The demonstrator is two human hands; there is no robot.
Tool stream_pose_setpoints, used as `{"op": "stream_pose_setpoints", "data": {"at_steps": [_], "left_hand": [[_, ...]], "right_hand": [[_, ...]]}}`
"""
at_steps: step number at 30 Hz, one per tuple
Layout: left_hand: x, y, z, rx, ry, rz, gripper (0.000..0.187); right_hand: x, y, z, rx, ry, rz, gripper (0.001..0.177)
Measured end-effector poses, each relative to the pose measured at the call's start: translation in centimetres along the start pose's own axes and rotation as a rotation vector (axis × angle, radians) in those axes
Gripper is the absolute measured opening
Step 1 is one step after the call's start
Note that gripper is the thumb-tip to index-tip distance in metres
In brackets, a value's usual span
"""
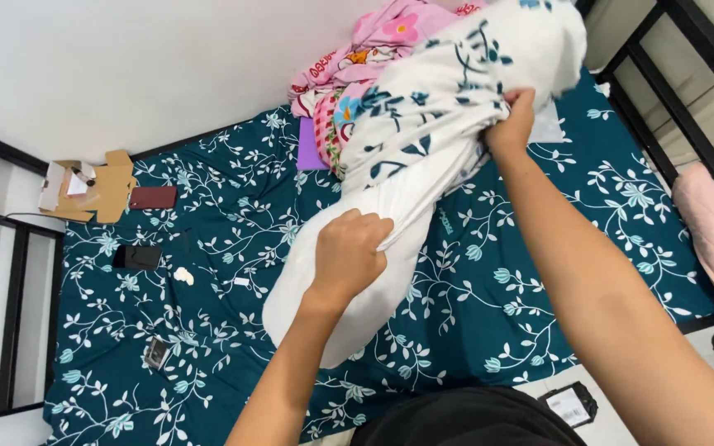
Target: Replacing the pillowcase on a pillow and then on a bolster on a bed.
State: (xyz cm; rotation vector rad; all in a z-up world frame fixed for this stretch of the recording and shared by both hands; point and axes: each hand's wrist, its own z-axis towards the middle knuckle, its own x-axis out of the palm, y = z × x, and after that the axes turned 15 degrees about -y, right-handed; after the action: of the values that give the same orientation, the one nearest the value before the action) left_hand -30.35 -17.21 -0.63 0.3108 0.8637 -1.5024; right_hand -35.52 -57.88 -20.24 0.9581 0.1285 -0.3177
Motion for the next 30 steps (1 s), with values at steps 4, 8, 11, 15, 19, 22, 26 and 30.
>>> {"op": "stream_pose_setpoints", "data": {"at_steps": [4,8,11,15,19,22,26,30], "left_hand": [[-0.2,4.8,0.1,0.05,-0.264,-0.039,0.029],[2.3,7.3,-1.9,-0.387,-0.018,0.277,0.051],[5.9,6.6,-1.1,-0.51,-0.002,0.199,0.093],[9.8,6.1,-0.4,-0.641,0.117,0.397,0.139],[9.9,8.8,-0.4,-0.674,0.077,0.498,0.117],[12.1,12.6,-2.8,-0.843,0.194,0.249,0.072],[14.1,15.0,-2.9,-0.836,0.024,0.272,0.047],[10.9,13.2,-0.4,-1.078,0.097,0.186,0.037]], "right_hand": [[-0.8,8.5,2.5,-0.054,0.05,0.158,0.026],[0.2,18.1,0.0,-0.044,0.328,0.486,0.039],[1.3,23.2,-2.3,-0.094,0.407,0.484,0.038],[3.0,25.5,-7.6,-0.251,0.396,0.486,0.037],[0.4,28.6,-8.2,-0.324,0.54,0.425,0.033],[-1.4,27.9,-8.0,-0.463,0.669,0.484,0.041],[-3.9,28.1,-7.9,-0.471,0.872,0.166,0.073],[-5.6,24.8,-10.9,-0.296,0.574,-0.036,0.086]]}}
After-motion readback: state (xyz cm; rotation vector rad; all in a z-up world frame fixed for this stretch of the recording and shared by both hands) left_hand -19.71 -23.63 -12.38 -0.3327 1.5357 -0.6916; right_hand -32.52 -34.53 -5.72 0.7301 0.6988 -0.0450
